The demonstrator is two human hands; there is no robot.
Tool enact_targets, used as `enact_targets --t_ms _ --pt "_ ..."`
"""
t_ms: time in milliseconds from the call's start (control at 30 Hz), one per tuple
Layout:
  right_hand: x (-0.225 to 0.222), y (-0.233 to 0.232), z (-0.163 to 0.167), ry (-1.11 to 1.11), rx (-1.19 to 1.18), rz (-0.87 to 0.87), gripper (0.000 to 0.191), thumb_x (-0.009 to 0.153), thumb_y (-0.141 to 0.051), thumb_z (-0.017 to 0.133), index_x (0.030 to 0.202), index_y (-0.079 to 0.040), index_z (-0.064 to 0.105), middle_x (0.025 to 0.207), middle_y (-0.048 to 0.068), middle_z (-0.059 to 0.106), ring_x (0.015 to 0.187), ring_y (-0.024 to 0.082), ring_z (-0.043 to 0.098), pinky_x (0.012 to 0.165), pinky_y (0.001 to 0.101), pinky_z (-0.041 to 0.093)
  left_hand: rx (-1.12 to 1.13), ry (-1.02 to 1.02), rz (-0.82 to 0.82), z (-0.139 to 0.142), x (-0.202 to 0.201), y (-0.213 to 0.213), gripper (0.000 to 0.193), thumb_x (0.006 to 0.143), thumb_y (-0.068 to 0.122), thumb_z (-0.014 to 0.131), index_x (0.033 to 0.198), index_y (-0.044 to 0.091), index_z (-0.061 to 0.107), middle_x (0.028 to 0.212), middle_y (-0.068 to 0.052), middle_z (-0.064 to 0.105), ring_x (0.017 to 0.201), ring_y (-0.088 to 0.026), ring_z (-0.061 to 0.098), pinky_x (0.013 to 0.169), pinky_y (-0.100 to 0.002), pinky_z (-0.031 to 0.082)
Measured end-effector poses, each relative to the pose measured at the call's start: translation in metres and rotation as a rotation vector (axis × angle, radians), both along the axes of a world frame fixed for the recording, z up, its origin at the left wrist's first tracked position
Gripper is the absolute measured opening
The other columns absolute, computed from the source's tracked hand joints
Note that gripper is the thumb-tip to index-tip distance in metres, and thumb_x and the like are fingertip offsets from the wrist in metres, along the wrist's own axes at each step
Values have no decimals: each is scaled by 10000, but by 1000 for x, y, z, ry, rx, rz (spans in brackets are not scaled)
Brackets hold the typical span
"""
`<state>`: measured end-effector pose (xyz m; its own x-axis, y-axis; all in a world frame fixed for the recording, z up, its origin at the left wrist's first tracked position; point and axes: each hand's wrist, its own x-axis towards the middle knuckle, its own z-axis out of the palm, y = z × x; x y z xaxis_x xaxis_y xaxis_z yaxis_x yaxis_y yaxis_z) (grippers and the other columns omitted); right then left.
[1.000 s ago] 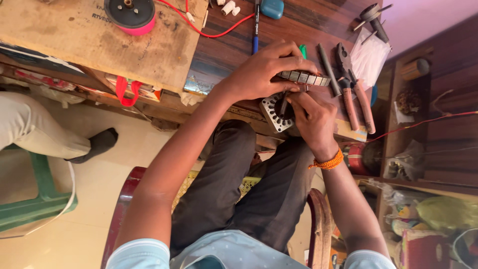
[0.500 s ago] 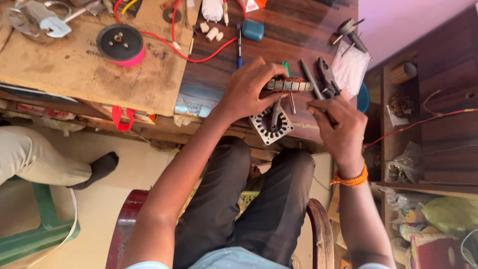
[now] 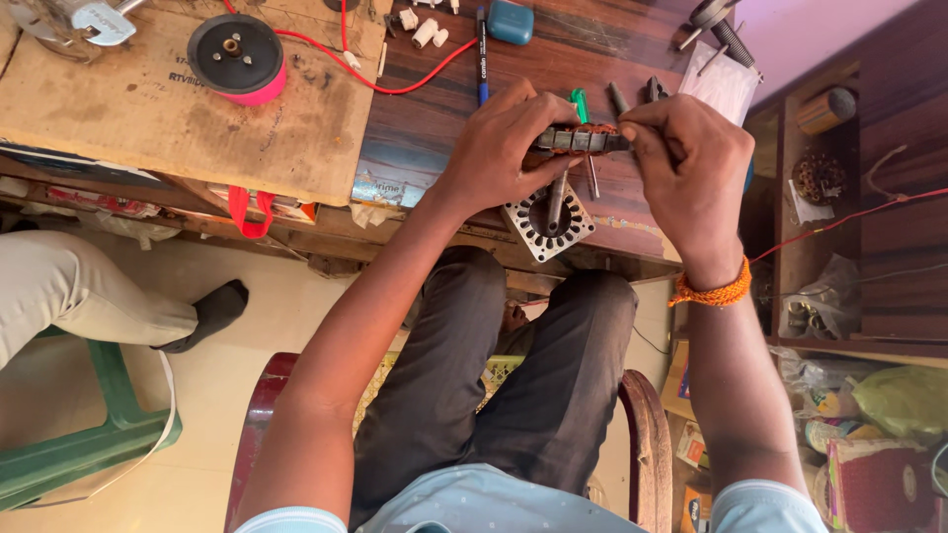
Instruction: The person sits at a workbench assembling an electric motor. They align the rotor with copper windings over the stator housing, press the parts together by hand, and use a screwdriver to work on the motor assembly, occasionally repositioning the unit on the bench.
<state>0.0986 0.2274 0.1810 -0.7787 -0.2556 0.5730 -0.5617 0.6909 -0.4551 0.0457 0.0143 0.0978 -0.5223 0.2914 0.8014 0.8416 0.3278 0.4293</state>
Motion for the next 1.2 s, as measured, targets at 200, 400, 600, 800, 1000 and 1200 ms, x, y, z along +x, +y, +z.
enact_targets --t_ms 200,400,600,800,1000,1200 --pt "-3 5 -1 -20 3 21 48 1027 40 765 1056 9 743 797 77 680 642 61 532 580 249 399 0 19 -2 -6 -2 0 417 866 208 892 1167 104 624 1019 -15 682 917 -240 606 814 -392 515" --pt "-43 1 -4 -130 44 5 73 951 -12 815 1015 -16 779 664 77 597 563 89 467 530 276 366 -23 21 -23 1 5 -5 390 893 229 848 1181 102 617 1054 -45 688 975 -262 617 867 -399 530" --pt "-60 6 -11 -98 89 89 67 899 -13 803 952 -9 763 713 47 615 599 69 533 562 273 419 150 -440 -126 8 -4 2 472 929 445 737 1211 85 624 1090 -66 738 963 -233 716 848 -364 553" --pt "-70 6 -12 -84 145 -48 118 879 -55 874 938 -28 776 628 55 563 537 109 484 515 294 371 -63 -573 -113 7 -60 24 362 865 305 779 1122 51 744 971 -85 758 841 -153 683 757 -336 550" --pt "-35 -10 6 -187 56 10 149 953 -104 868 966 -26 741 653 20 601 561 57 502 511 274 356 17 -700 -527 4 -65 0 149 929 83 681 1057 19 722 923 -19 725 855 -53 629 805 -262 533" --pt "7 -35 15 -122 98 55 150 951 -90 854 1011 -18 737 747 56 624 606 78 531 548 267 388 -138 -645 -636 18 -71 -27 181 930 76 726 1099 10 740 971 -25 759 902 -57 659 850 -263 529"
